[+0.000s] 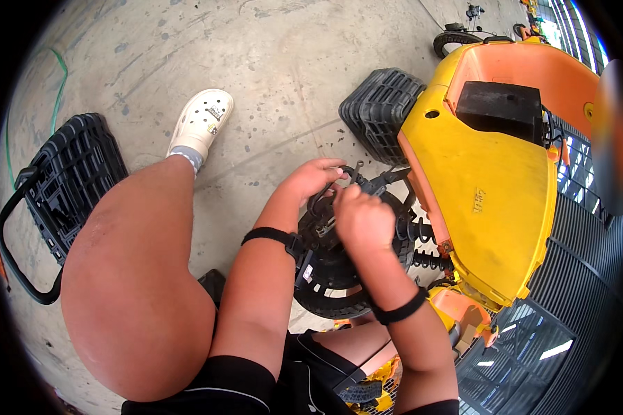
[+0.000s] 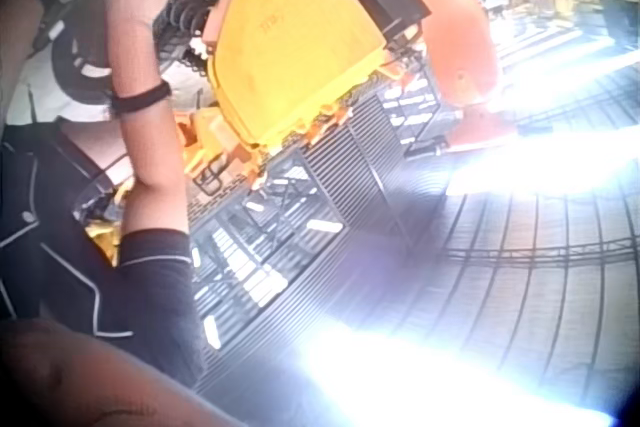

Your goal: The person sits on the floor and uses a wrench to tighten a bolt on the front wheel hub of a yellow electric scooter. The person repeatedly adjusts the wrench and checks the wheel alignment.

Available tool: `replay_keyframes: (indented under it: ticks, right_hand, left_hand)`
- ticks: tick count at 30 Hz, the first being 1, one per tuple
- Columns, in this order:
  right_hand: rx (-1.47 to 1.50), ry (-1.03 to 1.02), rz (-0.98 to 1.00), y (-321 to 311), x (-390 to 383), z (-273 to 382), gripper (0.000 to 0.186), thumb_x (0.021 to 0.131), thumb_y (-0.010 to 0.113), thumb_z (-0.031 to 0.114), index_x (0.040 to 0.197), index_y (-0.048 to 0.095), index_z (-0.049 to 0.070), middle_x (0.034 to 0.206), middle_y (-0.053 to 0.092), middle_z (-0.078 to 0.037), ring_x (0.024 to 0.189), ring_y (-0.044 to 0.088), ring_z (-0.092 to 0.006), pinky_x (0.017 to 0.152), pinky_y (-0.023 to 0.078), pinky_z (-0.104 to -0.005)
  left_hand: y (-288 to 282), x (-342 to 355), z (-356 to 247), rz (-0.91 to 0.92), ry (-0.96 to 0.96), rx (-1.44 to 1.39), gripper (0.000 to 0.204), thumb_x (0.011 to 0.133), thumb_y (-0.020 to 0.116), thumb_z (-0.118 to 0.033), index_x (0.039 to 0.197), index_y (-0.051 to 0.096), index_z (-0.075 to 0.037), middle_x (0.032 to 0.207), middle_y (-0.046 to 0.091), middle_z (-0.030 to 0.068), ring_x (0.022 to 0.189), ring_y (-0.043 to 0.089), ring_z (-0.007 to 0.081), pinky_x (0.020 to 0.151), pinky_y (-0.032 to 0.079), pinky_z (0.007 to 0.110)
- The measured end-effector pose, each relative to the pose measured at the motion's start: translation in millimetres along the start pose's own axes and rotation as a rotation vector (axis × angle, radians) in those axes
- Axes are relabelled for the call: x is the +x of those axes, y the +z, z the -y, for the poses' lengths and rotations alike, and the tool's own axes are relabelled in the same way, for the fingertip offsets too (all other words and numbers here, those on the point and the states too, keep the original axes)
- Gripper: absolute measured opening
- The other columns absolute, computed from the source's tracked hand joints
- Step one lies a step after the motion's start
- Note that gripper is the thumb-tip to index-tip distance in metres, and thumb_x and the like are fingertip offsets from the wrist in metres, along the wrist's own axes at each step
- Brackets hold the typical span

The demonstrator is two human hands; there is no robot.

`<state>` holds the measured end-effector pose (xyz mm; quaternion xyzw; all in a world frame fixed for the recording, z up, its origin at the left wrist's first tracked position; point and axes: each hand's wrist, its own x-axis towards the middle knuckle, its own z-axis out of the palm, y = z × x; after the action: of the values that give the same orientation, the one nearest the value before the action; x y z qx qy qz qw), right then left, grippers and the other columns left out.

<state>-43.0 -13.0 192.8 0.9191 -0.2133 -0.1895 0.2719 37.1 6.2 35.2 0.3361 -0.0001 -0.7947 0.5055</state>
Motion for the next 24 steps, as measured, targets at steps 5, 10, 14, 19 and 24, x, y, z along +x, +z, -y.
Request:
replay_keyframes:
  ticks: [5, 10, 14, 19, 24]
  right_hand:
    - [0.440, 0.457, 0.267, -30.6, 35.1, -62.5, 0.034, 0.091, 0.056, 0.030, 0.082, 0.063, -0.002, 0.081, 0.069, -0.024, 0.071, 0.070, -0.0400, 0.065, 0.056, -0.0493]
    - [0.634, 0.551, 0.645, -12.4, 70.2, -100.1, 0.051, 0.093, 0.046, 0.033, 0.106, 0.069, -0.010, 0.148, 0.046, -0.018, 0.112, 0.063, -0.0425, 0.101, 0.046, -0.0463]
    - [0.671, 0.571, 0.731, 13.3, 75.6, -98.6, 0.056, 0.094, 0.043, 0.035, 0.116, 0.067, -0.011, 0.162, 0.030, -0.012, 0.126, 0.056, -0.0385, 0.109, 0.040, -0.0428]
    - [0.644, 0.548, 0.741, 28.9, 72.4, -104.2, 0.056, 0.095, 0.042, 0.036, 0.117, 0.067, -0.009, 0.161, 0.031, -0.013, 0.132, 0.053, -0.0364, 0.112, 0.038, -0.0414]
    - [0.628, 0.472, 0.785, 12.9, 83.0, -101.3, 0.050, 0.095, 0.041, 0.031, 0.113, 0.071, -0.003, 0.145, 0.050, -0.021, 0.132, 0.052, -0.0358, 0.116, 0.033, -0.0400]
  left_hand:
    - [1.4, -7.3, -6.7, -0.033, -0.001, 0.171, 0.041, 0.104, 0.050, -0.017, 0.144, 0.054, -0.010, 0.123, 0.067, 0.0021, 0.089, 0.059, 0.0124, 0.075, 0.050, 0.027]
    - [13.1, -8.0, -16.8, -0.030, -0.001, 0.237, 0.040, 0.105, 0.045, -0.014, 0.143, 0.056, -0.013, 0.116, 0.066, 0.0026, 0.083, 0.056, 0.0117, 0.072, 0.049, 0.027]
    - [16.2, -3.2, -15.6, -0.030, 0.016, 0.295, 0.040, 0.105, 0.042, -0.012, 0.142, 0.057, -0.015, 0.109, 0.063, 0.0037, 0.080, 0.054, 0.0126, 0.071, 0.047, 0.028]
    - [21.0, -2.1, -16.4, -0.052, 0.006, 0.339, 0.038, 0.103, 0.045, -0.014, 0.138, 0.060, -0.014, 0.108, 0.063, 0.0044, 0.080, 0.054, 0.0146, 0.072, 0.048, 0.030]
    - [21.9, 9.5, 4.3, -0.228, 0.302, 0.601, 0.038, 0.098, 0.059, -0.029, 0.130, 0.065, -0.011, 0.122, 0.067, 0.0114, 0.107, 0.065, 0.0275, 0.092, 0.051, 0.037]
